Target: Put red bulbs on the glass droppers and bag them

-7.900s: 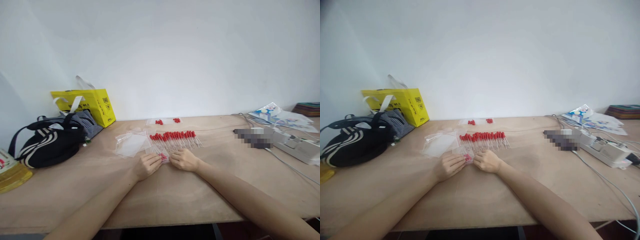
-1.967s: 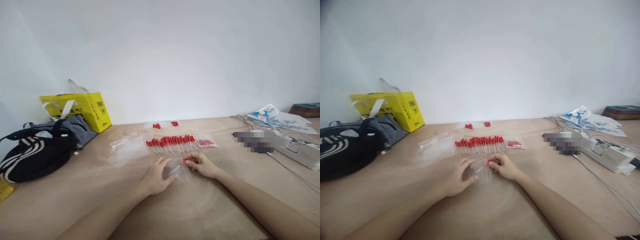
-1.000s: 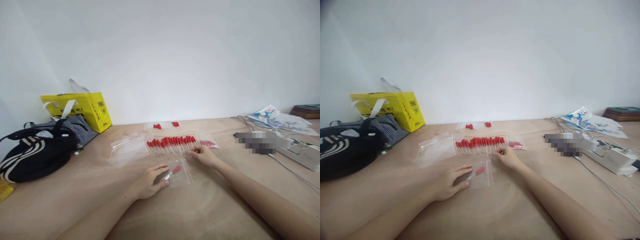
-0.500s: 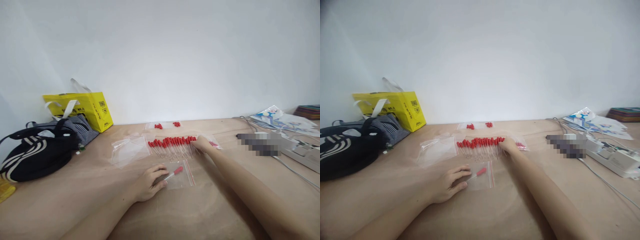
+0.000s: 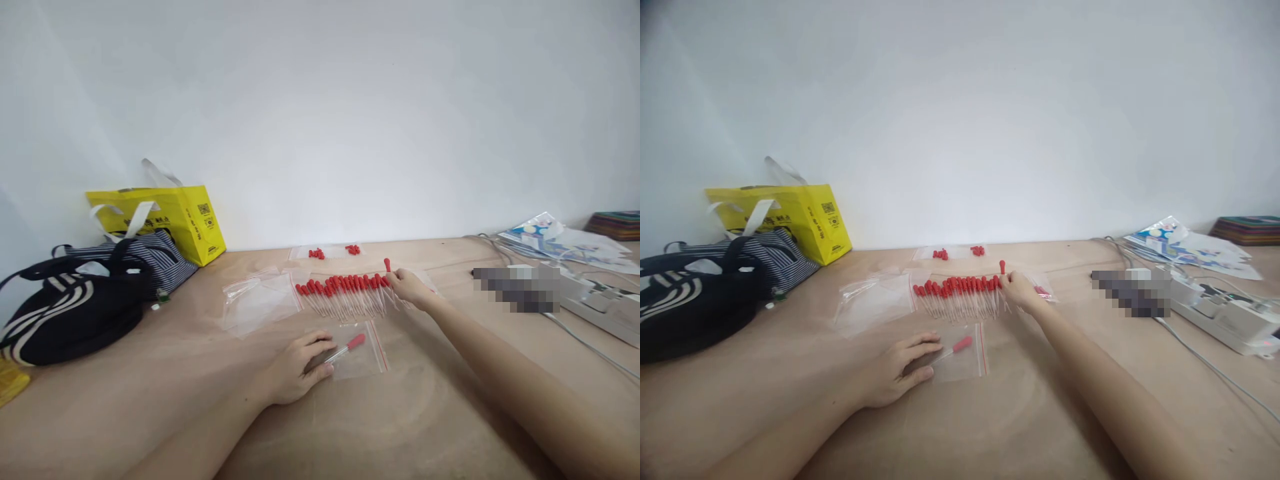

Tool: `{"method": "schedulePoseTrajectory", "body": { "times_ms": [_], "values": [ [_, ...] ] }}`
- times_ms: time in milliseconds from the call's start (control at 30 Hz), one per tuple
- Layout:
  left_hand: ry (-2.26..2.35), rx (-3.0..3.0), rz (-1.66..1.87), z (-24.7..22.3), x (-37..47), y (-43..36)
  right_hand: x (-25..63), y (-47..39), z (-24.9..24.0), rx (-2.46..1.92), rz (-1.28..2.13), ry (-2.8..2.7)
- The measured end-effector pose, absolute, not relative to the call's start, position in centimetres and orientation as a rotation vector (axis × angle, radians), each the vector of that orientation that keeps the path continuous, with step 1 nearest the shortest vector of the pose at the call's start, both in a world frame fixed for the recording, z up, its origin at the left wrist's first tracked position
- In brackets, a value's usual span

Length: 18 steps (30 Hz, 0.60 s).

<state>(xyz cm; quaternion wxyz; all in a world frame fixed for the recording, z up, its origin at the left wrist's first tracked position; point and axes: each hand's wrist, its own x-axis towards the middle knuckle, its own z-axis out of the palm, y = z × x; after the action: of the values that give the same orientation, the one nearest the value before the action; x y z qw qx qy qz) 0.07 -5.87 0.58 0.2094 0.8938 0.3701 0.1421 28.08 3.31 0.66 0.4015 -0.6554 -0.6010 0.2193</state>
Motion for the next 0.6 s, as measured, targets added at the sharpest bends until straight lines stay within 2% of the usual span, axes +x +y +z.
{"method": "schedulePoseTrajectory", "body": {
  "times_ms": [300, 600],
  "values": [
    [0.997, 2.482, 0.272, 1.4, -0.6, -5.9, 27.6, -2.9, -1.1, -1.091, 0.961, -1.361],
    [0.994, 2.509, 0.253, 1.4, -0.8, -5.8, 24.6, -4.6, -2.2, -1.051, 1.066, -1.227]
  ]
}}
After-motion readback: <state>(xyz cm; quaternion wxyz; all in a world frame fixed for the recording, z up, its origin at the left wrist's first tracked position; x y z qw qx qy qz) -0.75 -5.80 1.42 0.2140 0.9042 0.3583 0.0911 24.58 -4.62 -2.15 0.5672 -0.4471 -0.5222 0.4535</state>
